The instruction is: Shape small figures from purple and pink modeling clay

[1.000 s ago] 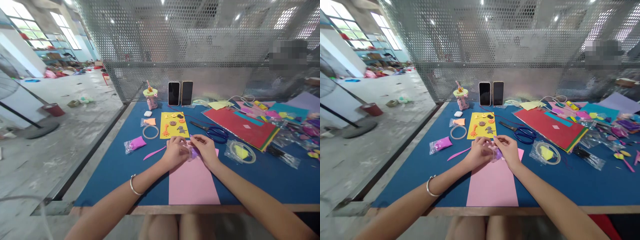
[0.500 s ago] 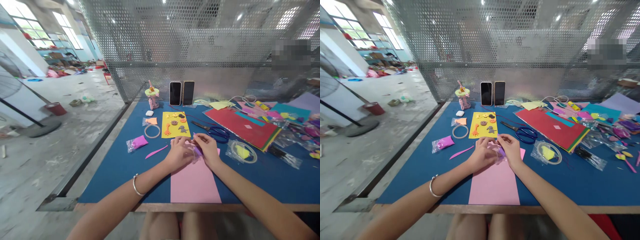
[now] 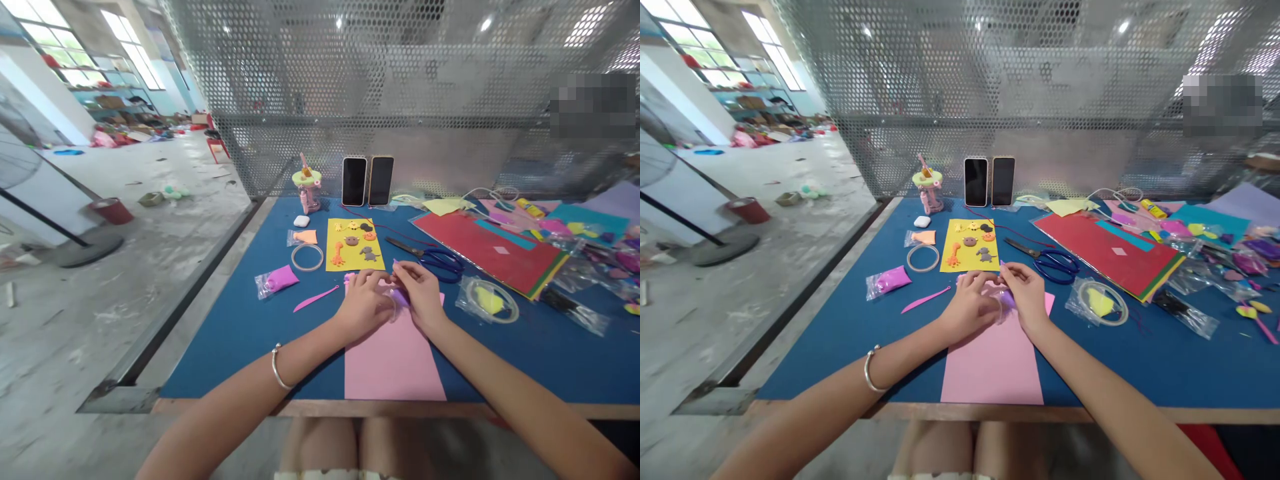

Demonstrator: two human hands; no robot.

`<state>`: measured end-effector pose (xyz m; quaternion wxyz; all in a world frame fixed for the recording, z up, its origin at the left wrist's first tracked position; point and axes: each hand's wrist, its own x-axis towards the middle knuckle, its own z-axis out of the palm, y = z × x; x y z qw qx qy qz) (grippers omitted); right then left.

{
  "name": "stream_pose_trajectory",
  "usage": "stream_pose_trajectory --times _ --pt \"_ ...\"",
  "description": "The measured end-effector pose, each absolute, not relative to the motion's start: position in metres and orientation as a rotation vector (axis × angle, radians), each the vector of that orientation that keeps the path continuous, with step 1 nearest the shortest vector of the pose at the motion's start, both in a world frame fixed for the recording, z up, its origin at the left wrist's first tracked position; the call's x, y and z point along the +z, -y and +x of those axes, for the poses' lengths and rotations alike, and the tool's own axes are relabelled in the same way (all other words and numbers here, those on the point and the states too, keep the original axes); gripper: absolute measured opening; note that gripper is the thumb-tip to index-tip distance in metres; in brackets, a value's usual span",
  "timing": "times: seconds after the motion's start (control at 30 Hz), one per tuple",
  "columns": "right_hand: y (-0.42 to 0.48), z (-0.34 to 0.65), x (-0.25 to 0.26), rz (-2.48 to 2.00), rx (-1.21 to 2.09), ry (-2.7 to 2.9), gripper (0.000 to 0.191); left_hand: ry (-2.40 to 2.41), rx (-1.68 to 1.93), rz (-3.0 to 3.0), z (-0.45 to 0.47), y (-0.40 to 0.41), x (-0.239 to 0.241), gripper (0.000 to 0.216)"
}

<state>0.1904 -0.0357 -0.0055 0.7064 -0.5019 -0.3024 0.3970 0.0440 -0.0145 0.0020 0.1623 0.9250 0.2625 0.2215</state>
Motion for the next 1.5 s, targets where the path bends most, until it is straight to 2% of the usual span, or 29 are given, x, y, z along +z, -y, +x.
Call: stream_pose_trajectory --times 0.67,0.9,1.5 --pt "0.0357 0.1951 -0.0041 -1.13 0.9 0.633 0.029 -0.735 0.734 2.528 0.0408 0.0077 -0.0015 0.01" --pt "0.0363 0.1935 -0.0032 -1.113 0.906 0.674 0.026 -0.674 0.642 2.601 0.0416 0.0059 0.0008 0.007" --pt "0.0375 0.1873 -0.0064 -1.105 0.846 0.698 0.028 -0.594 0.715 2.713 0.047 0.0091 -0.0035 0.012"
